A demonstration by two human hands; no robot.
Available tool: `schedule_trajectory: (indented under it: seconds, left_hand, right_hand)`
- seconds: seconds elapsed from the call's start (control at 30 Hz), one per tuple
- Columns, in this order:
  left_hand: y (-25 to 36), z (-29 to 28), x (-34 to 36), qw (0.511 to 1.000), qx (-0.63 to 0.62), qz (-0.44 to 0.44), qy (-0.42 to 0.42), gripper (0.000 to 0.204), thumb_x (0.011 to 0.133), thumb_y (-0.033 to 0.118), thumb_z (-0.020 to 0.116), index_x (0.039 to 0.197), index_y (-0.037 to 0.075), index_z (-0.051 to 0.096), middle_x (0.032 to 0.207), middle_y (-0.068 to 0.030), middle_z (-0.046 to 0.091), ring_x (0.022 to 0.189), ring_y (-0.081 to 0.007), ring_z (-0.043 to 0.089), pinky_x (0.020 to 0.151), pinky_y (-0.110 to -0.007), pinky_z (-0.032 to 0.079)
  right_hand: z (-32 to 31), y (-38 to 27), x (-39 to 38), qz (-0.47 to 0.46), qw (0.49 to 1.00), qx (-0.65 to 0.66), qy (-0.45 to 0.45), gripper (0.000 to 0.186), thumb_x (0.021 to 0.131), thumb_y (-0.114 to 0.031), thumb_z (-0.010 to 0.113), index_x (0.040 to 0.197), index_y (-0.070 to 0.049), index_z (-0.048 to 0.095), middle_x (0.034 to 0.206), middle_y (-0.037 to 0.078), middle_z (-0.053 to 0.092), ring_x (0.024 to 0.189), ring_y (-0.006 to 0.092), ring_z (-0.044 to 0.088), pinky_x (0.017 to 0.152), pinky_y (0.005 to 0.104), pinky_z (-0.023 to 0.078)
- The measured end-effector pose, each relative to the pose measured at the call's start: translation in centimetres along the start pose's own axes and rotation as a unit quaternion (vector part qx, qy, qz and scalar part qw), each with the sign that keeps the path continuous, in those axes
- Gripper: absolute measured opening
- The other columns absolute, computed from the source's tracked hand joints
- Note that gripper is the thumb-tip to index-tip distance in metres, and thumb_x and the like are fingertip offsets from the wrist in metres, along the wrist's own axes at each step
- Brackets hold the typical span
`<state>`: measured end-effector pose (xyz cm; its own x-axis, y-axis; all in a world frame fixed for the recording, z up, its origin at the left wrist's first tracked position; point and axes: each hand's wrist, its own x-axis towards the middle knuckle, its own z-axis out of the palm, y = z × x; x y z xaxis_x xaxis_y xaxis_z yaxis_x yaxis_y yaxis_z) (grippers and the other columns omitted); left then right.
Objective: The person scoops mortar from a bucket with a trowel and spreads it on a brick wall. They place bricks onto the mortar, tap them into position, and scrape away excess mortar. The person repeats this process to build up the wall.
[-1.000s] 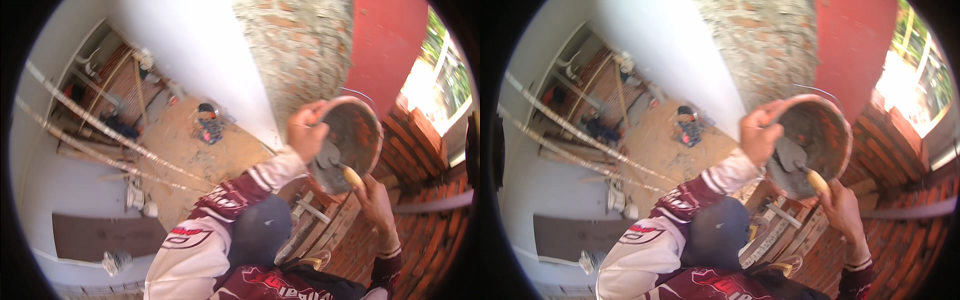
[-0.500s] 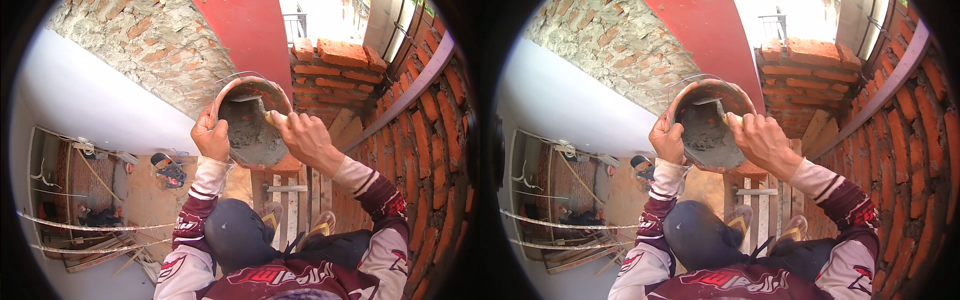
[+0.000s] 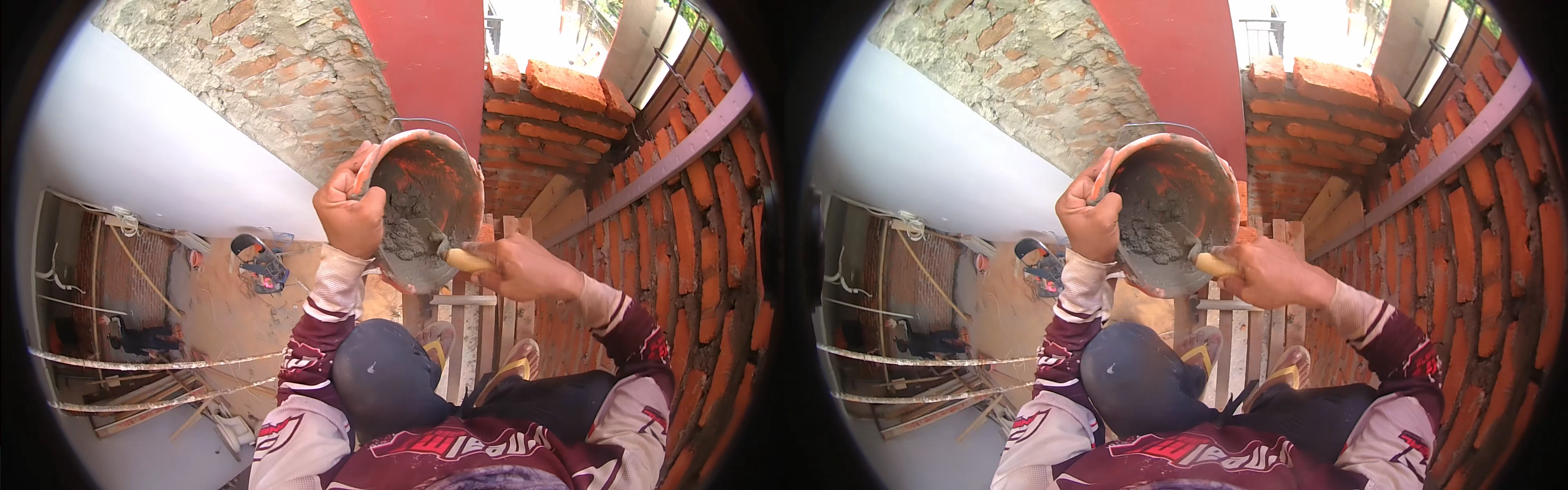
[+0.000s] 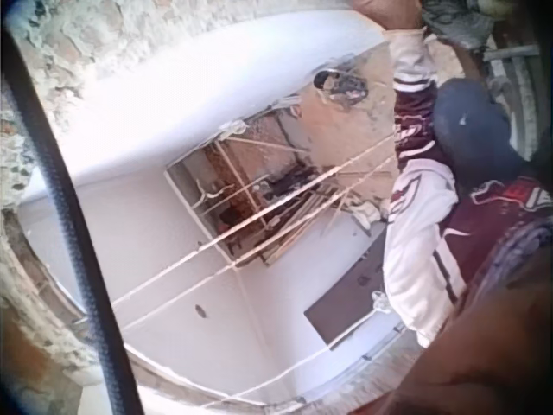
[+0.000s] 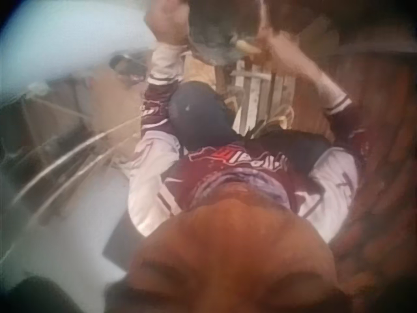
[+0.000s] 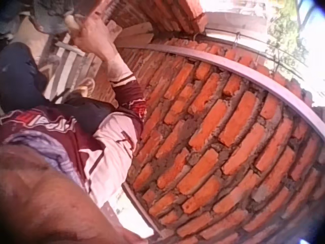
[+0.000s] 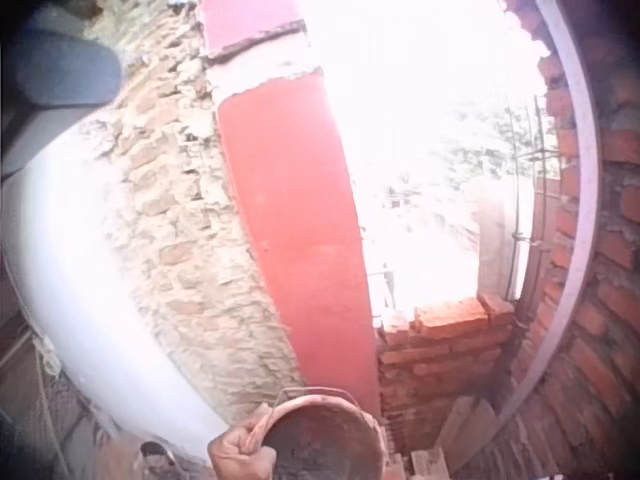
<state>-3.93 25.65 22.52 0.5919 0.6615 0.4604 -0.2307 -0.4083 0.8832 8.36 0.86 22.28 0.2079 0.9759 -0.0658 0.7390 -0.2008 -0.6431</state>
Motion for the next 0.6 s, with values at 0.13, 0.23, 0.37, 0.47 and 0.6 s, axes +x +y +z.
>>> schedule_trajectory:
  seconds: [0.13, 0.23, 0.37, 0.47, 0.6]
  left_hand:
    - [-0.7, -2.2, 0.5, 0.991, -0.004, -0.131, 0.011, 0.036, 0.079, -0.007, 0.056, 0.11, -0.012, 0.071, 0.104, -0.0096, 0.073, 0.09, -0.0104, 0.064, 0.081, -0.025, 0.051]
    - [-1.0, -2.2, 0.2, 0.989, -0.054, -0.13, 0.053, 0.037, 0.078, -0.008, 0.056, 0.111, -0.012, 0.072, 0.087, 0.0007, 0.069, 0.07, -0.0048, 0.055, 0.064, -0.02, 0.045]
    - [-1.0, -2.3, 0.3, 0.991, -0.062, -0.107, 0.059, 0.045, 0.077, -0.01, 0.052, 0.118, -0.012, 0.069, 0.095, -0.0013, 0.072, 0.076, -0.0051, 0.059, 0.069, -0.02, 0.048]
    - [-1.6, -1.9, -0.4, 0.994, -0.063, -0.084, 0.003, 0.044, 0.077, -0.01, 0.051, 0.118, -0.012, 0.069, 0.094, -0.0003, 0.07, 0.077, -0.0046, 0.057, 0.07, -0.02, 0.047]
    - [-2.1, -2.4, 0.3, 0.999, -0.035, -0.027, 0.003, 0.039, 0.079, -0.01, 0.051, 0.112, -0.012, 0.07, 0.092, 0.0001, 0.069, 0.076, -0.0043, 0.056, 0.069, -0.019, 0.046]
  right_hand:
    - [-0.1, -0.6, 0.8, 0.013, 0.982, -0.155, 0.107, 0.047, 0.091, -0.017, 0.065, 0.135, -0.003, 0.057, 0.093, 0.023, 0.068, 0.072, 0.0396, 0.071, 0.06, 0.048, 0.055]
    - [0.4, -1.3, 2.3, 0.075, 0.976, -0.194, 0.068, 0.061, 0.091, -0.019, 0.068, 0.148, -0.013, 0.047, 0.092, 0.019, 0.067, 0.068, 0.035, 0.07, 0.054, 0.0453, 0.055]
    - [-0.1, -3.1, 1.8, -0.053, 0.941, -0.311, 0.121, 0.046, 0.093, -0.017, 0.064, 0.137, -0.007, 0.054, 0.087, 0.015, 0.068, 0.07, 0.0278, 0.072, 0.051, 0.0379, 0.052]
    - [-2.4, -3.6, 3.9, -0.034, 0.912, -0.358, 0.198, 0.029, 0.093, -0.014, 0.061, 0.12, -0.003, 0.06, 0.08, 0.008, 0.065, 0.066, 0.0222, 0.069, 0.051, 0.0353, 0.05]
    - [0.3, -6.0, 4.9, -0.192, 0.766, -0.589, 0.17, 0.011, 0.092, -0.014, 0.062, 0.085, -0.006, 0.059, 0.065, -0.004, 0.051, 0.056, 0.0097, 0.054, 0.046, 0.0286, 0.04]
